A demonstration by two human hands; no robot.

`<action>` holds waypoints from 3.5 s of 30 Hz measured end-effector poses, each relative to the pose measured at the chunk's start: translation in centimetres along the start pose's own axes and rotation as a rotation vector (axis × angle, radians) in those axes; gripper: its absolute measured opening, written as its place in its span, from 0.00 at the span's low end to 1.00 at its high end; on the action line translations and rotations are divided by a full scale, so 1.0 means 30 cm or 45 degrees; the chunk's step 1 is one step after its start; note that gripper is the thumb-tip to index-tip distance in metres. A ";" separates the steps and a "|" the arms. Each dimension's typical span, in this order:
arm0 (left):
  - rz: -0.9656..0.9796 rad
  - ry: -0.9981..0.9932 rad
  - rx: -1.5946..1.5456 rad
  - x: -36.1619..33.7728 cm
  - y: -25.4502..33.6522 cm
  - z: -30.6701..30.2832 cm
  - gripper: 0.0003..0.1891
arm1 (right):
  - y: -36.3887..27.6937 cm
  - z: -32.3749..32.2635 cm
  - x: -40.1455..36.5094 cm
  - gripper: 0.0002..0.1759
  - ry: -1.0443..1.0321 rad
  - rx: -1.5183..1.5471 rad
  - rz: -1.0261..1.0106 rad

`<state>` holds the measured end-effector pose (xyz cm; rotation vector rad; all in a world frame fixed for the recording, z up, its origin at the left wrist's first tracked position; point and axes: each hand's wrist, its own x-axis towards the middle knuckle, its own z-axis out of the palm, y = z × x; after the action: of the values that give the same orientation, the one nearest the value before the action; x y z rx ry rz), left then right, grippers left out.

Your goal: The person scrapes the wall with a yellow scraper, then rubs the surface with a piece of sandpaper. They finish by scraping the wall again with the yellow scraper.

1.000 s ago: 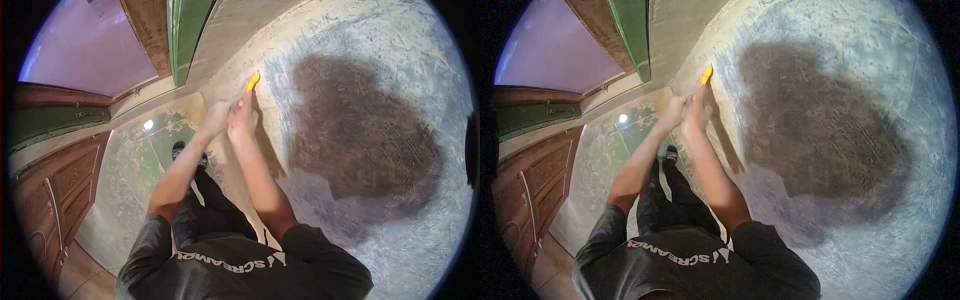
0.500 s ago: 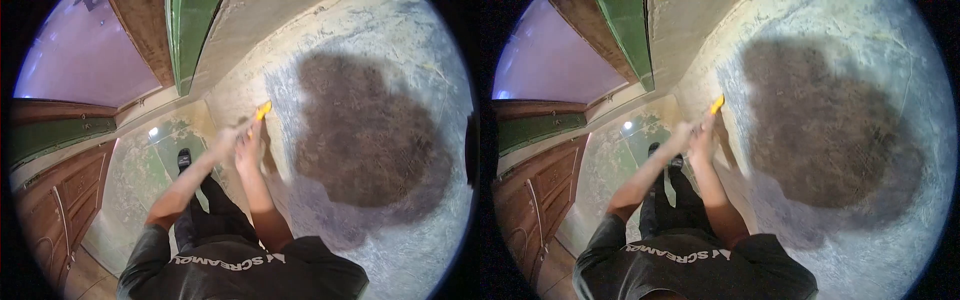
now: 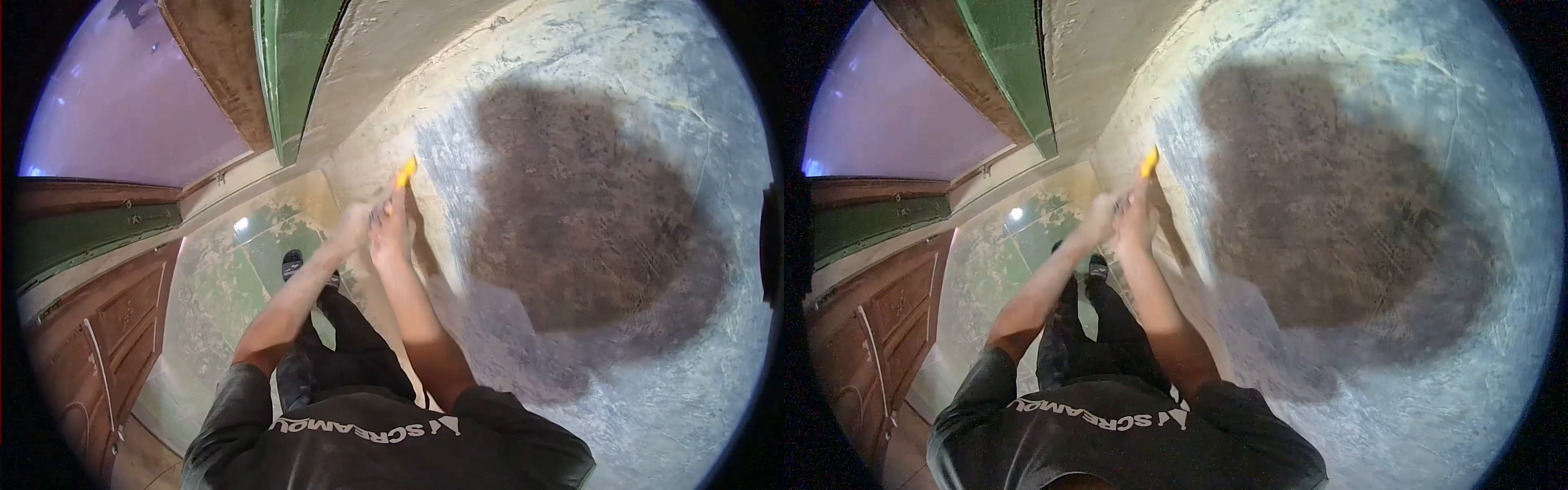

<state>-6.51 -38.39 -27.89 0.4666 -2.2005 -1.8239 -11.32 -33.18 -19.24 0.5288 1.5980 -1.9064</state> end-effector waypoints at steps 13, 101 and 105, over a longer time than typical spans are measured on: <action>0.021 0.048 0.300 0.038 -0.012 -0.088 0.41 | 0.004 0.077 0.043 0.23 -0.031 -0.053 0.012; -0.427 -0.077 -0.314 -0.477 0.244 -0.110 0.27 | 0.127 -0.702 -0.453 0.32 -0.010 -0.718 0.245; -0.720 -0.535 -0.273 -0.488 0.361 0.052 0.37 | 0.065 -0.637 -0.491 0.31 -0.064 -0.678 0.124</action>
<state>5.39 -29.40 -17.32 0.7811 -2.2336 -2.6294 -0.33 -12.02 -15.11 0.3180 1.9098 -1.3313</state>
